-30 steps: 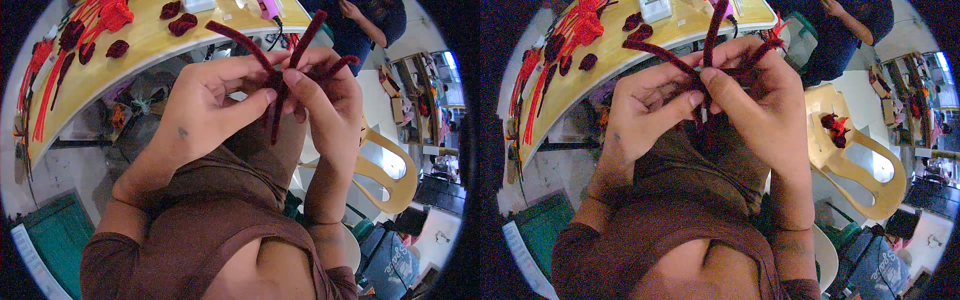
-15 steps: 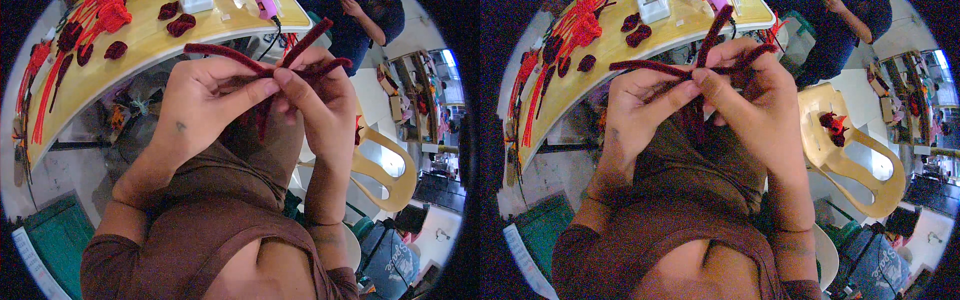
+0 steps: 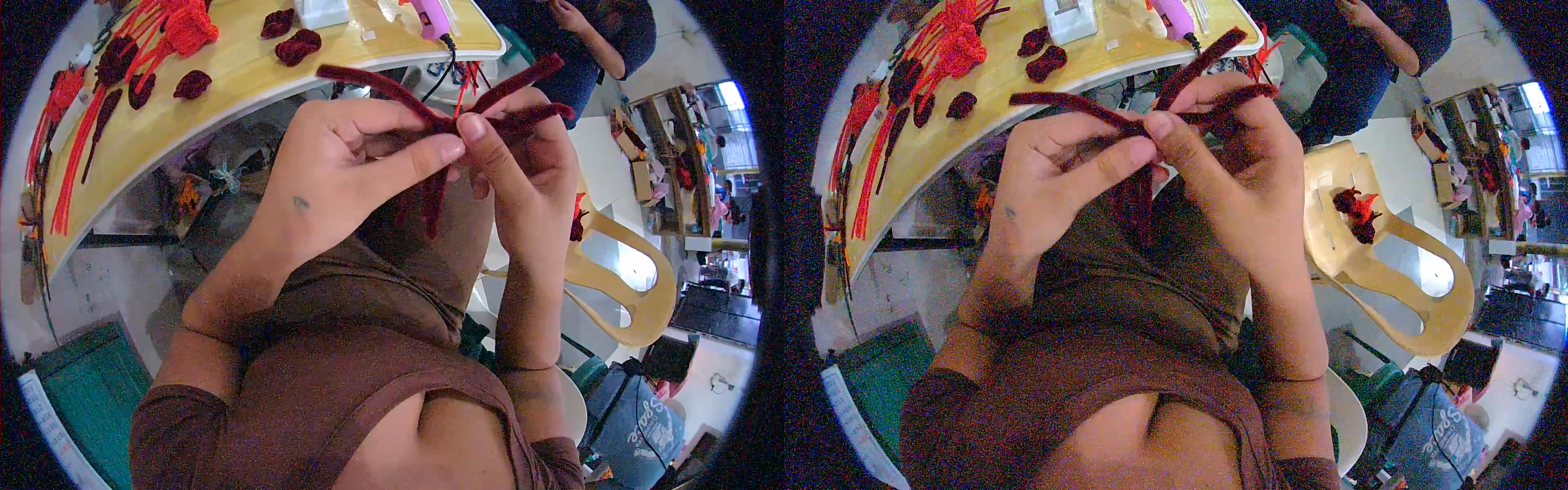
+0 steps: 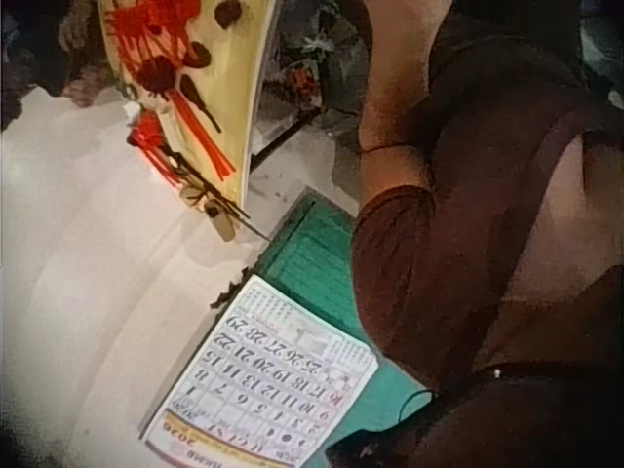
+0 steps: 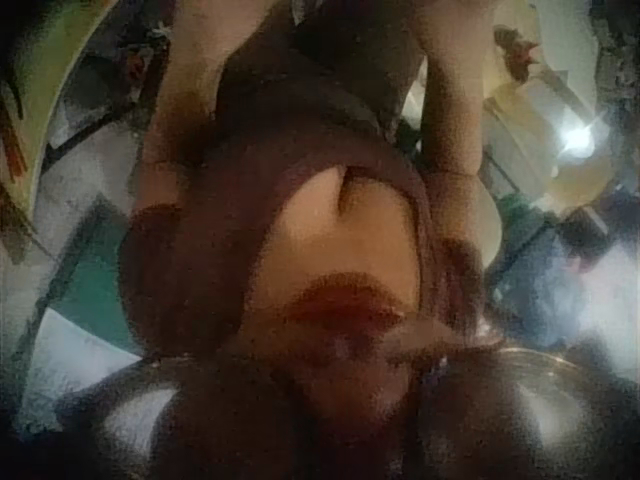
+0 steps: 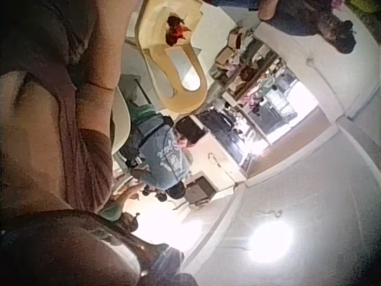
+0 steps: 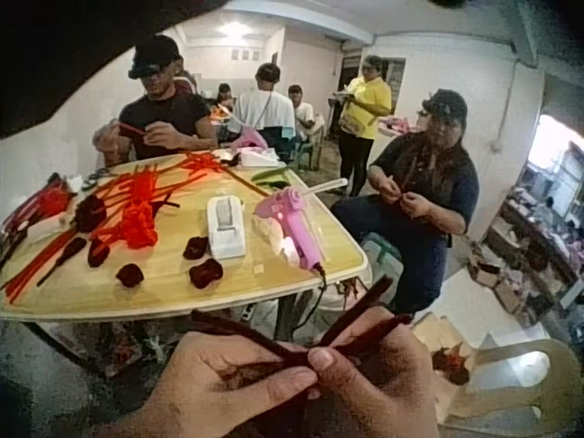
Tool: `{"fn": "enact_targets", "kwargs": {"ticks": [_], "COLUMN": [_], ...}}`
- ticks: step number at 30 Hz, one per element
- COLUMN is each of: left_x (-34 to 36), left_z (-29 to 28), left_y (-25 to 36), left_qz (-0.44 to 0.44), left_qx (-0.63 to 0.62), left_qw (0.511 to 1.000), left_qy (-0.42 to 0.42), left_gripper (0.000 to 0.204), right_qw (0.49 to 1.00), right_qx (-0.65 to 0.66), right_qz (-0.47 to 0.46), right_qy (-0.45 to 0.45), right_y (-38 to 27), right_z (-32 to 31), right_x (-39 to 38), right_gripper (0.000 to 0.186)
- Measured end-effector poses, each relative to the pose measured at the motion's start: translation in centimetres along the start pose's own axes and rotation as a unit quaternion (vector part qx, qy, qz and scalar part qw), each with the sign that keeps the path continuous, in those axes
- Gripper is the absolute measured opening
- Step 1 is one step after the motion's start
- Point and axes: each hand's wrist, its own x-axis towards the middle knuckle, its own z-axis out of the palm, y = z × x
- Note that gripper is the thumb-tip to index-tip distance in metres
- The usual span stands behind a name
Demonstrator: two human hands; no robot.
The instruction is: The person constructs a flower from red pipe cleaners by twisting them together and cutting them to size with shears.
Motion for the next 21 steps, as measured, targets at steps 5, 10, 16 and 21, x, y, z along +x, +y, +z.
{"fn": "enact_targets", "kwargs": {"ticks": [5, 10, 16, 21], "left_x": [-0.1, 0.1, 1.3, 2.4], "left_z": [0.0, 0.1, 0.2, 0.5], "left_y": [-0.1, 0.2, -0.3, -1.4], "left_qz": [0.03, 0.035, 0.0, 0.047], "left_qx": [0.073, 0.138, 0.127, 0.154], "left_qw": [0.997, 0.99, 0.992, 0.987], "left_qy": [0.015, 0.025, 0.019, 0.029], "left_gripper": [0.016, 0.016, 0.016, 0.017], "right_qw": [0.999, 1.0, 0.999, 0.998], "right_qx": [-0.005, -0.011, 0.013, 0.023], "right_qz": [0.034, 0.016, 0.034, 0.057], "right_qy": [0.013, 0.009, 0.0, 0.021], "right_y": [-0.4, -0.1, 0.8, 1.1], "right_z": [0.3, -0.1, -1.1, -1.7], "right_x": [-0.2, 0.1, 0.8, 1.3], "right_gripper": [0.017, 0.017, 0.016, 0.018]}}
